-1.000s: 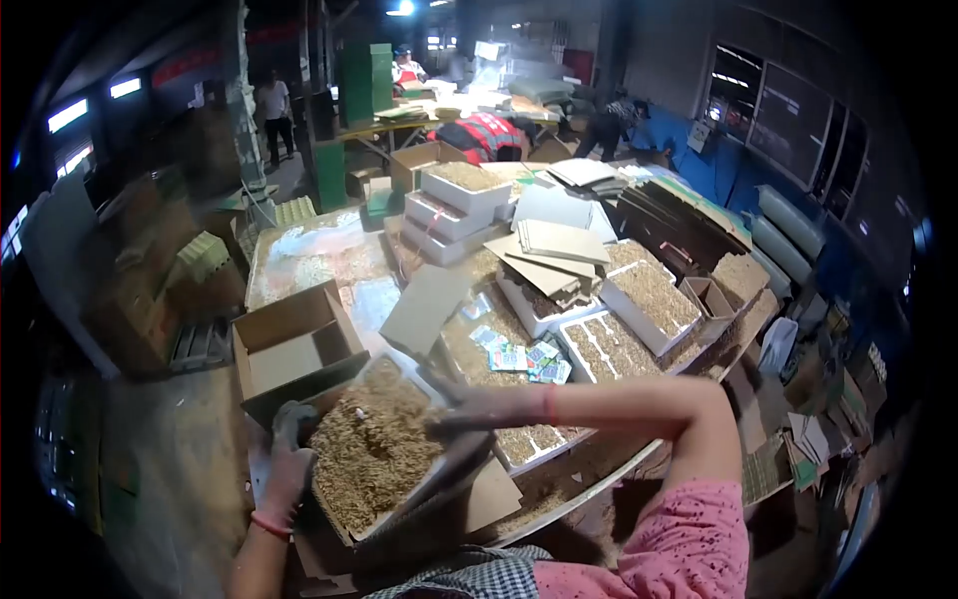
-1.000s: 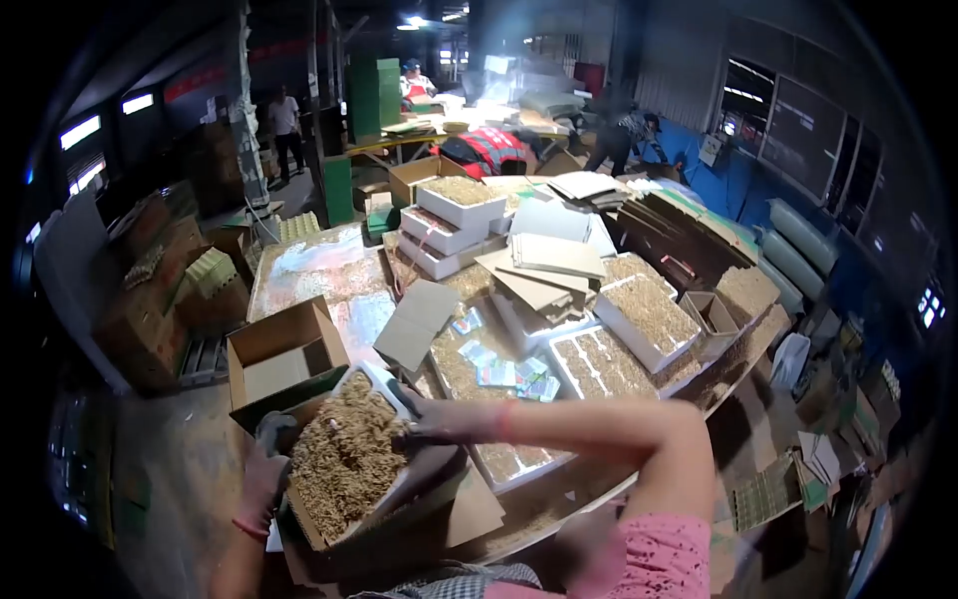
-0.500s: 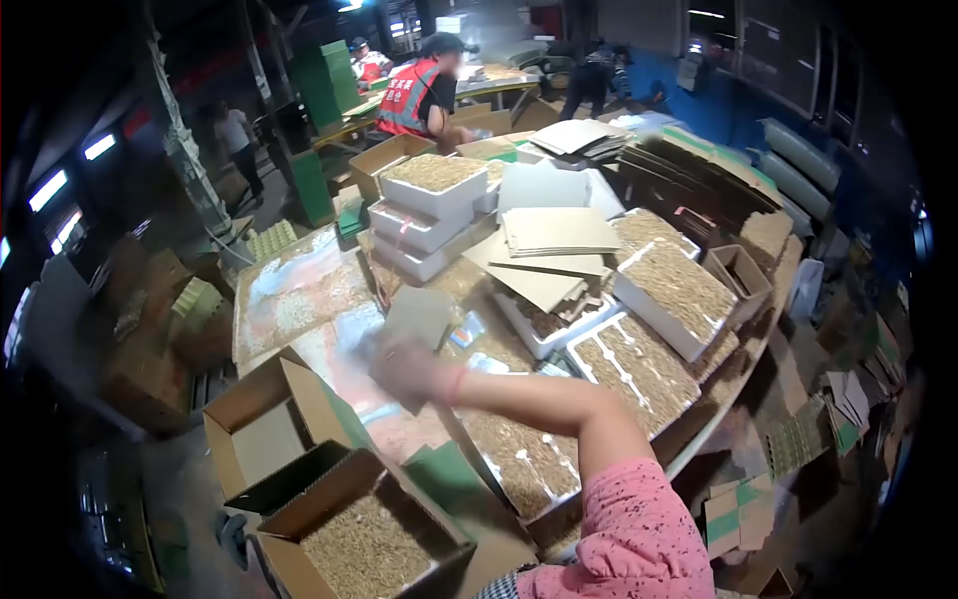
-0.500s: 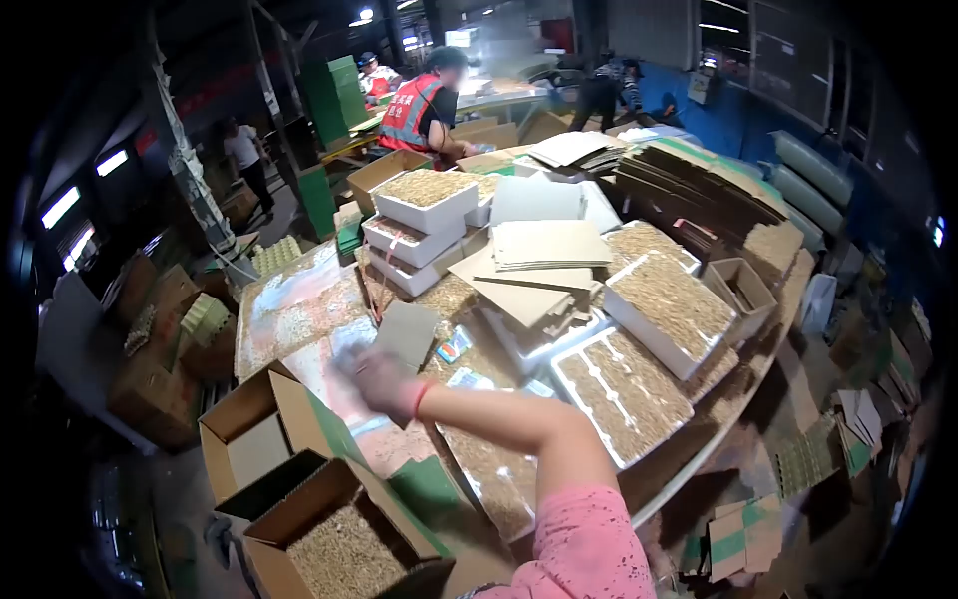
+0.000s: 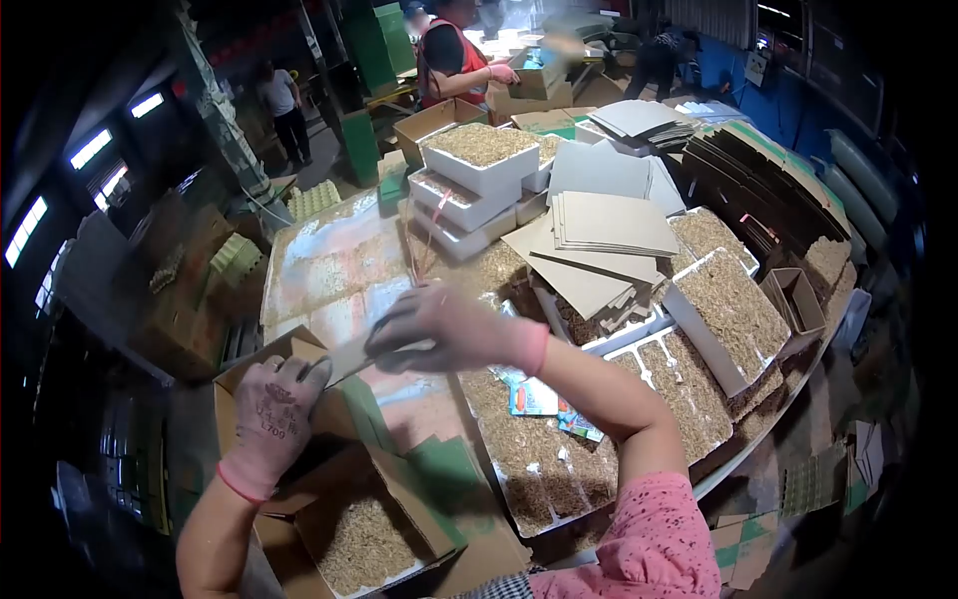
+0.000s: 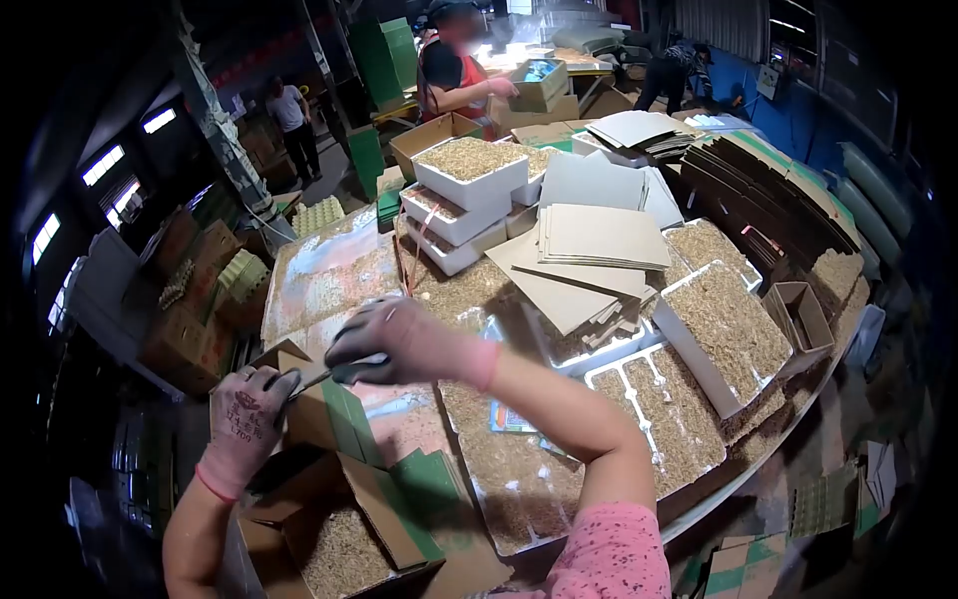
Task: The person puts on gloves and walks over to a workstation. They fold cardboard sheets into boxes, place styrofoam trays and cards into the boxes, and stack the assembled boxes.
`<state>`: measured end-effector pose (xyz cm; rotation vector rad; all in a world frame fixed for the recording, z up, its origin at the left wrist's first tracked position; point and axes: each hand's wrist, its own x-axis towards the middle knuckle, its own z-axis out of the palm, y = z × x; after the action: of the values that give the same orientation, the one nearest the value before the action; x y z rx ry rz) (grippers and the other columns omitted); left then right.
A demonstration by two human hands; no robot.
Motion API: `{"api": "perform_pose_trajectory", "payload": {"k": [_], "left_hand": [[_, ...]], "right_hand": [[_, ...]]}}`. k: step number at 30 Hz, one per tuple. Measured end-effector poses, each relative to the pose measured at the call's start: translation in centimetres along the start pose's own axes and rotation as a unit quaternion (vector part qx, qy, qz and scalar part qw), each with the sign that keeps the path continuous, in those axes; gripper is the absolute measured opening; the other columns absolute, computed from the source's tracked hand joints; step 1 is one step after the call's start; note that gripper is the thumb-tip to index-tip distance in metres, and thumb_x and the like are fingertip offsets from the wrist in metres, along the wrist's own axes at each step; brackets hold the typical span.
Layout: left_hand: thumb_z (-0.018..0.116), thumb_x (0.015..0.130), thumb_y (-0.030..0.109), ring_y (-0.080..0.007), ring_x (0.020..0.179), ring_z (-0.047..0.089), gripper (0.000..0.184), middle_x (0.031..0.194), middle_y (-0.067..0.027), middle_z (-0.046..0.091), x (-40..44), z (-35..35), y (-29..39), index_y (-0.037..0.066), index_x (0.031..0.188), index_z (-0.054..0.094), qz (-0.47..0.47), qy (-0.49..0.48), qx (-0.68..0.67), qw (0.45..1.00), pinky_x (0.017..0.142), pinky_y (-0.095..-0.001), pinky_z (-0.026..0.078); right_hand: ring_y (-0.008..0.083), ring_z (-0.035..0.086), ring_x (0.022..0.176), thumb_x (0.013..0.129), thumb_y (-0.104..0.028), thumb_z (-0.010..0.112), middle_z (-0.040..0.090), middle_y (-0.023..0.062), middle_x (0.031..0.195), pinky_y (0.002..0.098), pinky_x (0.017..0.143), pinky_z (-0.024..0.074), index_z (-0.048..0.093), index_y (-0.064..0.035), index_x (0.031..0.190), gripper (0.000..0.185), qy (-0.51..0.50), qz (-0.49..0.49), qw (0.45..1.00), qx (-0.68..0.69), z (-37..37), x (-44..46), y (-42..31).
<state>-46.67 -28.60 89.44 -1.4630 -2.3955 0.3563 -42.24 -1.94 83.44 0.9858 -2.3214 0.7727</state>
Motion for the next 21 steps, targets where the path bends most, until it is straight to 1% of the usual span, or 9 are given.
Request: {"api": "perform_pose_trajectory", "payload": {"k": [2, 4, 6, 8, 11, 14, 18, 20, 21], "left_hand": [[0.061, 0.075, 0.013, -0.0337, 0.095, 0.051, 0.047, 0.107, -0.0163, 0.050, -0.8, -0.9, -0.4, 0.009, 0.121, 0.057, 0.000, -0.050, 0.007, 0.999, 0.075, -0.0427, 0.046], [0.056, 0.075, 0.008, -0.0302, 0.084, 0.051, 0.042, 0.098, -0.0139, 0.049, -4.5, -3.4, 1.0, 0.012, 0.116, 0.061, 0.003, 0.108, 0.089, 0.990, 0.068, -0.0399, 0.047], [0.056, 0.077, 0.010, -0.0278, 0.081, 0.051, 0.038, 0.094, -0.0123, 0.048, -8.8, -4.0, 2.6, 0.018, 0.114, 0.063, -0.013, 0.077, 0.104, 0.992, 0.062, -0.0374, 0.047], [0.057, 0.076, 0.009, -0.0273, 0.077, 0.051, 0.042, 0.083, -0.0106, 0.048, -13.2, -1.4, 3.7, 0.015, 0.117, 0.062, 0.013, 0.024, 0.052, 0.998, 0.062, -0.0381, 0.048], [0.056, 0.081, 0.017, -0.0262, 0.078, 0.056, 0.036, 0.089, -0.0097, 0.052, -19.9, 4.5, 5.6, 0.021, 0.117, 0.062, 0.070, -0.165, -0.079, 0.981, 0.062, -0.0365, 0.051], [0.056, 0.083, 0.024, -0.0309, 0.090, 0.062, 0.041, 0.104, -0.0139, 0.056, -23.4, 8.5, 6.4, 0.025, 0.125, 0.056, 0.058, -0.224, -0.155, 0.961, 0.074, -0.0404, 0.053], [0.056, 0.089, 0.042, -0.0324, 0.111, 0.057, 0.057, 0.122, -0.0142, 0.057, -21.6, 7.6, 2.6, 0.019, 0.139, 0.041, -0.086, -0.415, -0.563, 0.709, 0.099, -0.0376, 0.042], [0.058, 0.086, 0.046, -0.0268, 0.104, 0.061, 0.046, 0.106, -0.0072, 0.064, -21.3, 6.0, 1.7, 0.016, 0.120, 0.059, -0.138, -0.275, -0.386, 0.870, 0.099, -0.0377, 0.040], [0.057, 0.084, 0.045, -0.0263, 0.107, 0.059, 0.044, 0.105, -0.0083, 0.064, -21.4, 5.7, 1.6, 0.016, 0.116, 0.061, -0.124, -0.348, -0.231, 0.900, 0.099, -0.0420, 0.039]], "right_hand": [[0.0304, 0.058, 0.106, 0.088, -0.031, 0.059, 0.064, 0.0139, 0.107, 0.0374, 0.089, 0.0471, 0.060, -0.0095, 0.115, 0.034, 0.144, 0.262, 0.892, 0.338, 0.4, -2.2, 4.4], [0.0334, 0.055, 0.114, 0.089, -0.036, 0.056, 0.062, 0.0167, 0.113, 0.0405, 0.093, 0.0454, 0.058, -0.0069, 0.117, 0.040, 0.224, 0.349, 0.907, 0.077, 3.8, -7.3, 11.6], [0.0325, 0.055, 0.115, 0.090, -0.038, 0.052, 0.061, 0.0159, 0.117, 0.0403, 0.094, 0.0448, 0.057, -0.0070, 0.120, 0.043, 0.074, 0.452, 0.841, -0.289, 10.0, -13.3, 15.2], [0.0308, 0.058, 0.109, 0.085, -0.041, 0.059, 0.060, 0.0201, 0.117, 0.0411, 0.095, 0.0442, 0.058, -0.0102, 0.124, 0.050, -0.039, 0.478, 0.837, -0.264, 12.2, -16.9, 14.1], [0.0323, 0.058, 0.107, 0.089, -0.029, 0.056, 0.061, 0.0187, 0.114, 0.0367, 0.088, 0.0468, 0.065, -0.0113, 0.114, 0.032, 0.166, 0.560, 0.811, -0.025, 12.3, -16.8, 13.2], [0.0277, 0.061, 0.096, 0.091, -0.039, 0.052, 0.066, 0.0139, 0.102, 0.0345, 0.083, 0.0465, 0.063, -0.0091, 0.116, 0.040, 0.209, 0.503, 0.787, 0.290, 10.5, -14.0, 11.2], [0.0247, 0.055, 0.112, 0.094, -0.039, 0.050, 0.057, 0.0158, 0.125, 0.0309, 0.095, 0.0403, 0.055, -0.0019, 0.126, 0.049, 0.188, 0.380, 0.821, 0.383, 9.6, -11.3, 8.2], [0.0284, 0.054, 0.115, 0.094, -0.032, 0.049, 0.056, 0.0182, 0.126, 0.0334, 0.094, 0.0418, 0.055, -0.0031, 0.126, 0.044, 0.179, 0.316, 0.915, 0.175, 7.0, -6.3, 1.1], [0.0319, 0.055, 0.111, 0.093, -0.022, 0.050, 0.058, 0.0179, 0.121, 0.0365, 0.089, 0.0447, 0.056, -0.0040, 0.122, 0.035, 0.227, 0.264, 0.937, 0.004, 7.2, -3.8, -2.0]]}}
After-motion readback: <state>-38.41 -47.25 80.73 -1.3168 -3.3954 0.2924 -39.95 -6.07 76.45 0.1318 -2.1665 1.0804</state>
